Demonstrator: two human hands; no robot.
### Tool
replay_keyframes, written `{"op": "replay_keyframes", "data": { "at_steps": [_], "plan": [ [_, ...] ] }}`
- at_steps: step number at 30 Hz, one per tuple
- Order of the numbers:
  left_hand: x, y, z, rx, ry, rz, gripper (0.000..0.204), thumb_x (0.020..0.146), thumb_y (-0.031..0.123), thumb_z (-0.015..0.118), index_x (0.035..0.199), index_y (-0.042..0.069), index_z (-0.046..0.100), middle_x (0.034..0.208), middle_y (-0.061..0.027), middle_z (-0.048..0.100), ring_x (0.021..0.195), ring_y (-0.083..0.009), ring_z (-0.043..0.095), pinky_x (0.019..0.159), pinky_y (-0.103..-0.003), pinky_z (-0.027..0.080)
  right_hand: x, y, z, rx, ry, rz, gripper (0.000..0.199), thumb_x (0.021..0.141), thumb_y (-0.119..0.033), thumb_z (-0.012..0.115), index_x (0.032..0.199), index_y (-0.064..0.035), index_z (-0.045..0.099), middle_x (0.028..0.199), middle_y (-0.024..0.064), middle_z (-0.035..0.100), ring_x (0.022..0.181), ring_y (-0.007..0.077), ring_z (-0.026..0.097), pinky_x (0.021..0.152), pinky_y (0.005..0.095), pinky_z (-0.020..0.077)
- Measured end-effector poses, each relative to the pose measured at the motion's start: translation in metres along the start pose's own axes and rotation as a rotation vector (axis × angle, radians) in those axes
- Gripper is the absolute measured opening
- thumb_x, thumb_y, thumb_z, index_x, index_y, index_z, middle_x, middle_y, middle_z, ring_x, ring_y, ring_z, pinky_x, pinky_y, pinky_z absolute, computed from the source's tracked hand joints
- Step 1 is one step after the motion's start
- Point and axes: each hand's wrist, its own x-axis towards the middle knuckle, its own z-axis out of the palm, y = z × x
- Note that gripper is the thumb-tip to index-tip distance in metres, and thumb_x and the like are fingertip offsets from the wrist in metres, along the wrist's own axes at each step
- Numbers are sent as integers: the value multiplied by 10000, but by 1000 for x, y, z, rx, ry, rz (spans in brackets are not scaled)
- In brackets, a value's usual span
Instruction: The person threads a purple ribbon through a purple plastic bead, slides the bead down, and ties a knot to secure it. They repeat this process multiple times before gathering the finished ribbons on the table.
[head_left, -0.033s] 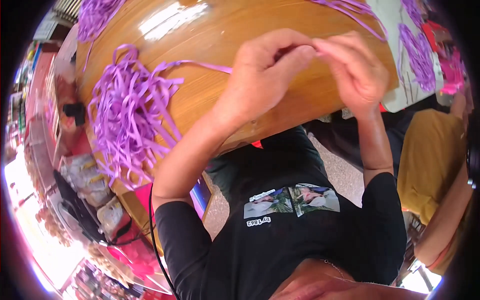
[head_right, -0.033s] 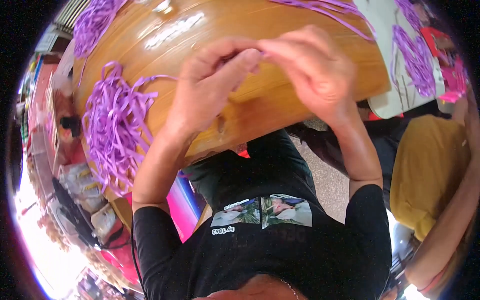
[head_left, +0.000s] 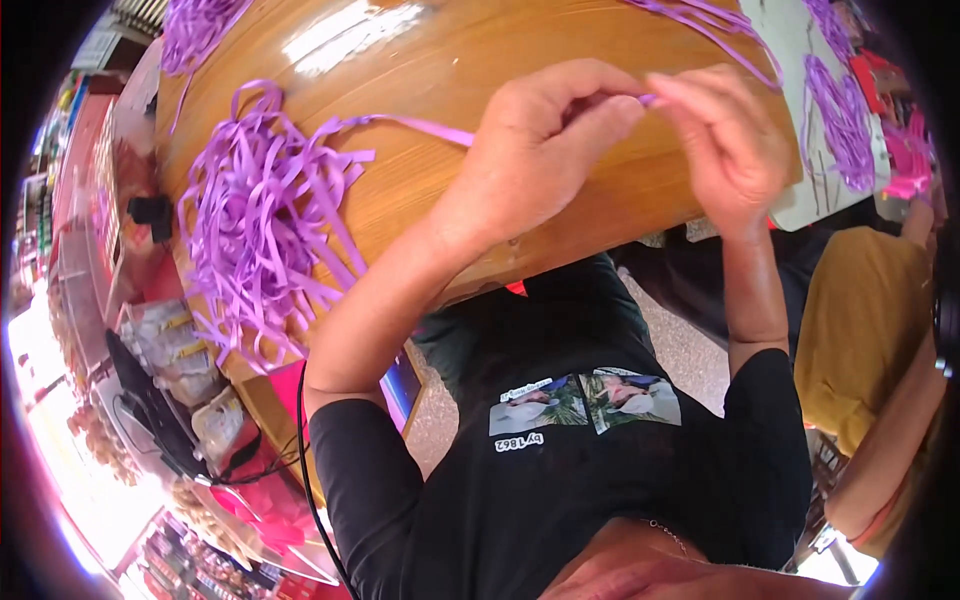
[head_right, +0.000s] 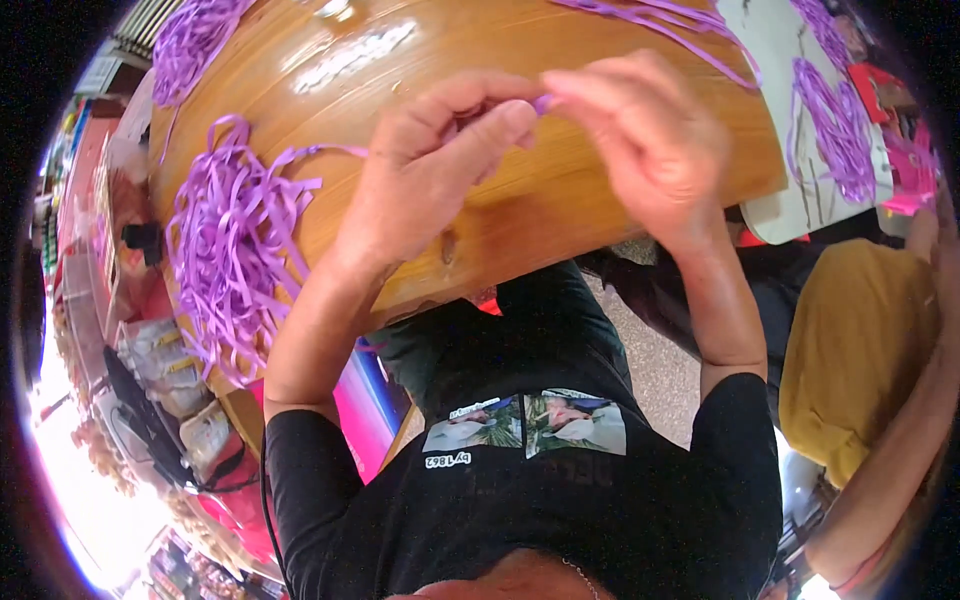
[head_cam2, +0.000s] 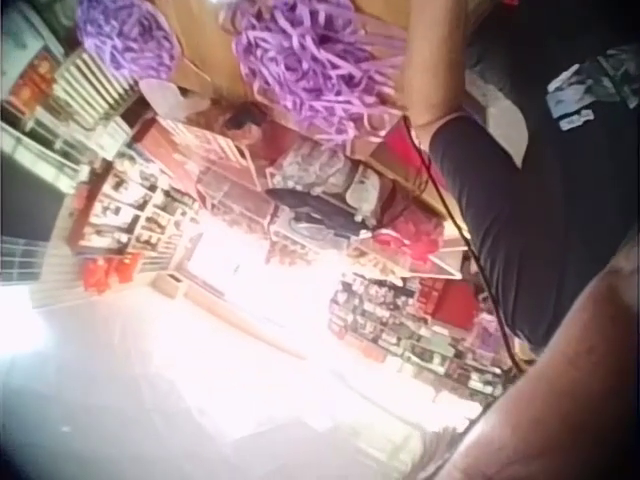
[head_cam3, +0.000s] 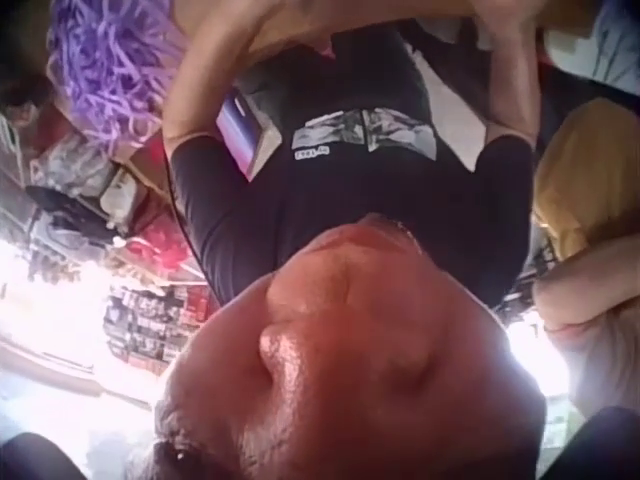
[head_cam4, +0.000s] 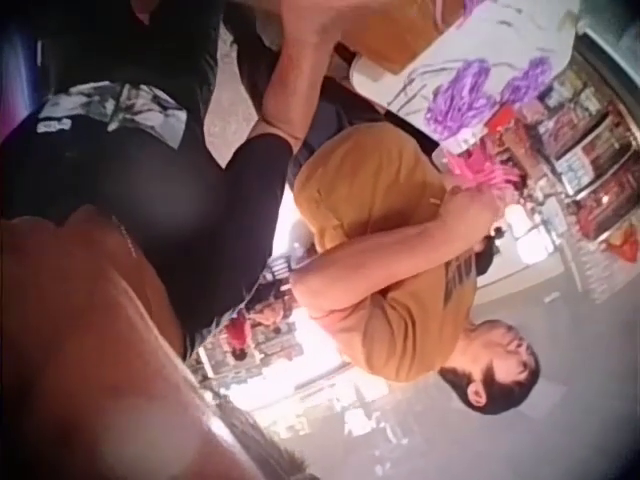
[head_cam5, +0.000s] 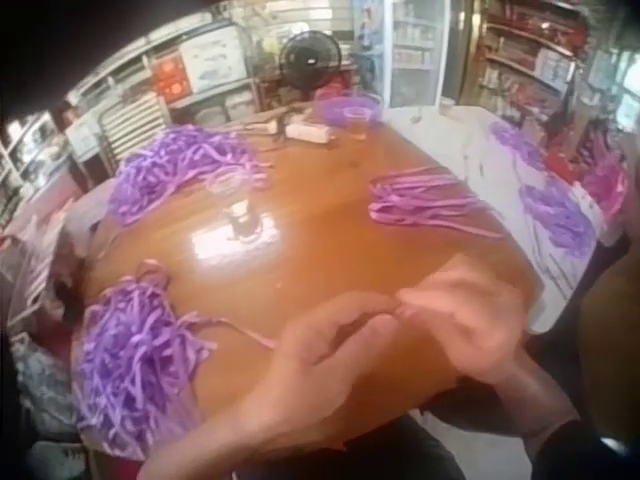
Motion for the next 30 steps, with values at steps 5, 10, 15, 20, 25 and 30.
{"op": "replay_keyframes", "data": {
  "at_steps": [5, 10, 15, 20, 25, 30],
  "plan": [
    [-9, 5, -28, 377, 9, 60, 177, 890, 81, 654, 1054, 15, 665, 831, 22, 626, 732, -31, 531, 612, -160, 409, 1, 21, -13, 21, 385, 194, 159, 855, 5, 658, 1008, -20, 698, 901, 36, 687, 798, 102, 618, 724, 217, 486],
    [-26, 15, -64, 263, 65, -54, 177, 882, 68, 660, 1045, -1, 665, 883, 6, 649, 788, -46, 548, 686, -175, 427, -7, 60, -38, 303, 616, 310, 154, 880, -11, 644, 1022, 33, 682, 975, 78, 689, 830, 95, 615, 758, 216, 492],
    [-37, -4, -69, 184, 78, -90, 181, 870, 23, 657, 1046, -15, 662, 914, -2, 659, 836, -58, 564, 717, -185, 435, -20, 72, -32, 387, 643, 269, 161, 867, 17, 645, 1016, 74, 662, 1016, 137, 684, 846, 128, 633, 784, 240, 510],
    [-30, 13, -81, 388, 10, -168, 181, 907, 92, 617, 1050, -16, 645, 885, -16, 638, 799, -81, 566, 712, -214, 457, -3, 81, -41, 288, 676, 304, 184, 894, -23, 623, 1051, 68, 651, 1011, 142, 679, 863, 142, 637, 804, 260, 507],
    [-10, 33, -90, -21, 75, -134, 214, 943, 147, 547, 1057, -28, 593, 898, -55, 608, 786, -123, 554, 706, -240, 444, 26, 46, -7, -335, 295, 163, 268, 883, -9, 567, 1148, 2, 602, 1159, 123, 605, 1079, 205, 582, 909, 307, 451],
    [14, 53, -65, -776, 115, 110, 137, 993, 122, 449, 976, -9, 481, 858, -85, 550, 730, -175, 533, 706, -313, 498, 30, -42, 78, 795, 39, 517, 228, 868, -60, 626, 1084, 11, 640, 1039, 113, 649, 927, 167, 621, 798, 266, 493]
  ]
}}
